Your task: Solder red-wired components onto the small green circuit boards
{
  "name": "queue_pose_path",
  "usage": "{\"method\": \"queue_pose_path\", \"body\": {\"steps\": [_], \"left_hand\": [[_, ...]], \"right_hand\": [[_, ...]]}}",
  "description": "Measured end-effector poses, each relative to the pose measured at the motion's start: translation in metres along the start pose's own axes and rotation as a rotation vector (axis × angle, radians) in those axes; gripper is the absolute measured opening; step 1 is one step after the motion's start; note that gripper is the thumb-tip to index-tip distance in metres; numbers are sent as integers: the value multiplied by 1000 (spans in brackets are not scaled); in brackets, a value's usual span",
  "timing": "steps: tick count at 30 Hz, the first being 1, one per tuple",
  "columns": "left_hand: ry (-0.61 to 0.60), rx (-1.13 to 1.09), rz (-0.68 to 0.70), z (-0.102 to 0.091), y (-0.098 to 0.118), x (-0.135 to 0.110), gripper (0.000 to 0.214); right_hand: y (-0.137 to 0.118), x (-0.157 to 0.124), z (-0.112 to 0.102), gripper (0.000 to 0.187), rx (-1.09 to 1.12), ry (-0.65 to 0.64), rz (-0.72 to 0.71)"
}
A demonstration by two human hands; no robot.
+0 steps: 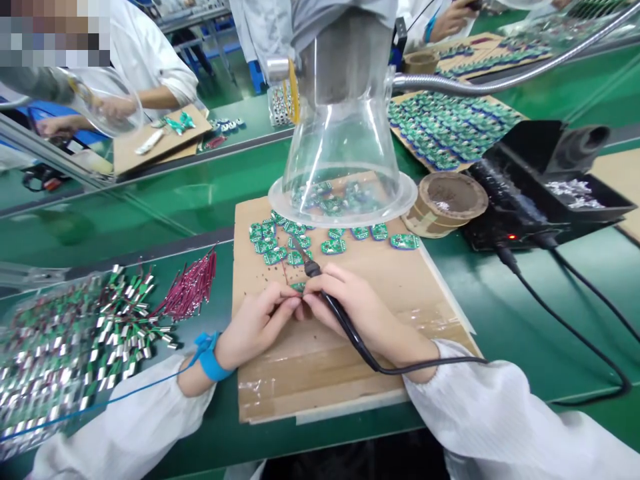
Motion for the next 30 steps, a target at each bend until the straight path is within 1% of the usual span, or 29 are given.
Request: {"method": "queue_pose_path", "body": {"steps": [5, 8, 12, 14, 16, 19, 21, 23, 25, 27, 30], "left_hand": [[-7, 33, 14, 0, 2, 1, 11], [-6, 36, 12, -1, 3, 1, 10], [1, 109, 14, -2, 3, -1, 8], [-7, 186, 37, -2, 2, -3, 11], [7, 232, 23, -6, -2, -5, 13], [60, 241, -46, -15, -11, -5, 13], [71, 264, -35, -18, -9, -1, 12], [83, 283, 2, -19, -3, 4, 12], [103, 272, 13, -21, -1, 7, 12], [101, 239, -8, -21, -3, 8, 12], [65, 211, -37, -18, -8, 8, 10]], "right_hand": [[2, -1, 3, 11, -28, -27, -2], [2, -3, 4, 6, -96, 3, -27], [6, -3, 3, 15, -200, 47, 5], [7, -3, -1, 16, -216, 55, 14], [7, -4, -15, 15, -201, 96, 24], [12, -7, -41, 9, -106, 143, 71], [19, -10, -52, 21, 59, 122, 149], [27, -14, -57, 27, 265, 109, 247], [36, -18, -58, 18, 394, 135, 329], [45, -22, -59, 8, 430, 193, 394], [60, -25, -60, 19, 475, 254, 459]]}}
Point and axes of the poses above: each hand's wrist, its own x-axis towards the middle knuckle, its own z-axis out of the palm, y = z × x, the point moved 10 cm from there along x, towards the middle knuckle, and after that the axes turned 12 degrees about z, right-handed, at the moved point
